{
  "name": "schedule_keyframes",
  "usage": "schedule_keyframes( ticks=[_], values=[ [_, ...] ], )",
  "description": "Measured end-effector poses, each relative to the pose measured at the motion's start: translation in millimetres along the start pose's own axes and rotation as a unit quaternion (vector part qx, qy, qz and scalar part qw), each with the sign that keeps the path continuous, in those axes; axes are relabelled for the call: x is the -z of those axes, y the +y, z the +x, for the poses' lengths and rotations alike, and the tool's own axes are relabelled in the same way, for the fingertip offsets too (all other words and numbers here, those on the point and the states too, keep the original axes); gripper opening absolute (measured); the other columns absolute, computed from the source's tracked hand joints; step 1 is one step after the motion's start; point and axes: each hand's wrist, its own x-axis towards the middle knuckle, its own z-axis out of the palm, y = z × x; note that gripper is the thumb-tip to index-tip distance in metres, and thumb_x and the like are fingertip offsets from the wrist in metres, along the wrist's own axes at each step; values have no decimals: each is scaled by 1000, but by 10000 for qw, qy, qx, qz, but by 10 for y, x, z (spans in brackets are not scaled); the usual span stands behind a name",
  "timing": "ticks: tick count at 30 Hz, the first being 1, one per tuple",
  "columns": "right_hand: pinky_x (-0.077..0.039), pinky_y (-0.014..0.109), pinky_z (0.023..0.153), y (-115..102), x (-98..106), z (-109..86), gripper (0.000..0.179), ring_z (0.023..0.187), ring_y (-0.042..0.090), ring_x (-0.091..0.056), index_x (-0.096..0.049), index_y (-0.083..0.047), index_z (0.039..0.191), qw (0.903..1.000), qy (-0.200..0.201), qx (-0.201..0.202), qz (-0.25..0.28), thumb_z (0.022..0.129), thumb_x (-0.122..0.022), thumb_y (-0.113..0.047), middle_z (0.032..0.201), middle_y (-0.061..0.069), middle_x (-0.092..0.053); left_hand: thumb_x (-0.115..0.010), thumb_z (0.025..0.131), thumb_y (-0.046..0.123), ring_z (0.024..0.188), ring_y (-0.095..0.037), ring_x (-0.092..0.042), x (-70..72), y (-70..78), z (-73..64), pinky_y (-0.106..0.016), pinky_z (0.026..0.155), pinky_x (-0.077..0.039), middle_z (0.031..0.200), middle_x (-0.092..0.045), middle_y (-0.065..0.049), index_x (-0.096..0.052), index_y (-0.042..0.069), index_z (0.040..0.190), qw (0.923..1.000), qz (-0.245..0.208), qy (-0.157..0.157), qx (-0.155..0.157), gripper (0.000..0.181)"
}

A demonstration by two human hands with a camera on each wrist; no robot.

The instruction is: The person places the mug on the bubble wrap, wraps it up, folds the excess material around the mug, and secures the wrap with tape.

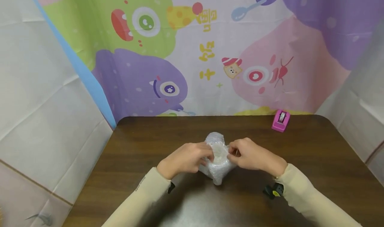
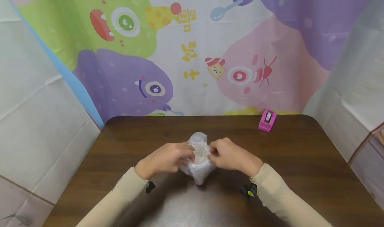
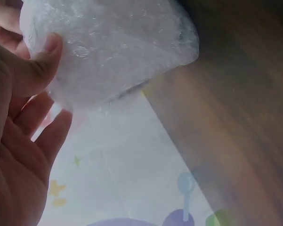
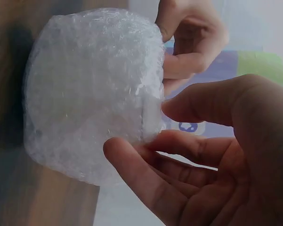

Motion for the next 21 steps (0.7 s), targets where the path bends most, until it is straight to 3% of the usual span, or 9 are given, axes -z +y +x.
schedule_keyframes(
  ticks=[4,6,9,13,15,18,21],
  values=[
    [-46,19,58,-40,-5,-18,16,63,4,-54,-66,-15,75,10000,-19,32,11,89,-72,-11,69,-10,-60,-77,78,-6,87,-4,-60,55,-10,-3,-27,91,-57,95,-65,12,-69,21,94,9995,-144,-252,155,33],
    [-47,19,58,-41,15,-20,15,63,2,-53,-68,-15,77,9999,-125,-35,78,91,-72,-12,70,-10,-62,-72,79,-7,87,-6,-60,76,6,0,-32,102,-54,97,-65,12,-70,20,95,9988,-210,-369,247,32],
    [-49,20,58,-17,72,-2,12,63,-1,-54,-72,-14,81,9994,-280,-147,117,93,-72,-12,72,-10,-65,-65,78,1,101,-11,-68,96,74,-4,-37,110,-50,104,-70,9,-73,18,101,9988,-150,-350,295,30],
    [-50,22,58,31,175,78,8,64,4,-57,-75,-11,88,9993,-184,-256,187,94,-71,-12,76,-8,-68,-68,84,18,108,-12,-70,70,234,34,-33,99,-56,107,-74,6,-75,16,108,9992,318,125,191,25],
    [-55,26,62,53,199,146,6,69,8,-62,-76,-9,93,9994,27,-262,219,95,-71,-11,81,-5,-71,-71,88,27,101,-10,-70,32,326,71,-29,90,-58,107,-74,6,-75,16,110,9968,662,422,151,25],
    [-61,38,78,84,179,265,13,89,18,-71,-76,-6,106,9994,266,-72,189,95,-72,-12,99,3,-75,-74,91,37,101,-10,-70,-49,451,122,-27,90,-58,107,-74,7,-74,16,112,9898,1183,766,223,29],
    [-58,48,95,126,108,376,23,113,30,-70,-73,-2,116,9994,227,230,97,95,-72,-11,120,13,-73,-77,90,41,104,-12,-70,-136,543,151,-27,95,-57,109,-73,6,-74,16,113,9853,1394,925,347,34]
  ],
)
